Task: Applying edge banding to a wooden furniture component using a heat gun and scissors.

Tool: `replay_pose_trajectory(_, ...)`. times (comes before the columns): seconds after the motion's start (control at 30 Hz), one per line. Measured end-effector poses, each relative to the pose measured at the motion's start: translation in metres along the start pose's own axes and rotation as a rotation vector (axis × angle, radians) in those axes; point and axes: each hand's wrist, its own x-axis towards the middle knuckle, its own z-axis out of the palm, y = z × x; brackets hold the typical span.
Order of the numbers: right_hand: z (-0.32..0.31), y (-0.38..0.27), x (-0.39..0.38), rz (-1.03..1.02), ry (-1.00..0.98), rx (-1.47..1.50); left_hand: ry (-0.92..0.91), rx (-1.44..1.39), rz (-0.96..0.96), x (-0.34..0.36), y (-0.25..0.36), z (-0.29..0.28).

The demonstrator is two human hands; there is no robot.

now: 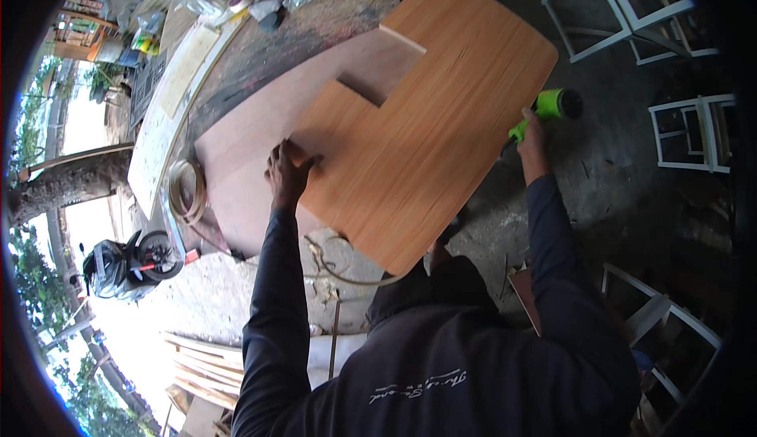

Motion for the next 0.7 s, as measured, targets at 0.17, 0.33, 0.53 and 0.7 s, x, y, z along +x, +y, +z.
replay_pose_trajectory(0.17, -0.002, 0.019, 0.050, -0.061, -0.051, 0.066, 0.099, 0.065, 0.140, -0.048, 0.003, -0.008)
replay_pose_trajectory(0.33, 0.018, 0.020, 0.073, -0.040, -0.052, 0.039, -0.305, -0.015, 0.108, -0.148, -0.010, -0.027)
replay_pose_trajectory(0.53, 0.013, 0.016, 0.061, -0.111, -0.094, 0.027, -0.594, -0.259, -0.079, -0.219, -0.039, -0.013)
replay_pose_trajectory(0.7, -0.051, 0.034, 0.052, -0.012, 0.028, -0.013, -0.837, -0.769, -0.187, -0.203, -0.072, -0.012)
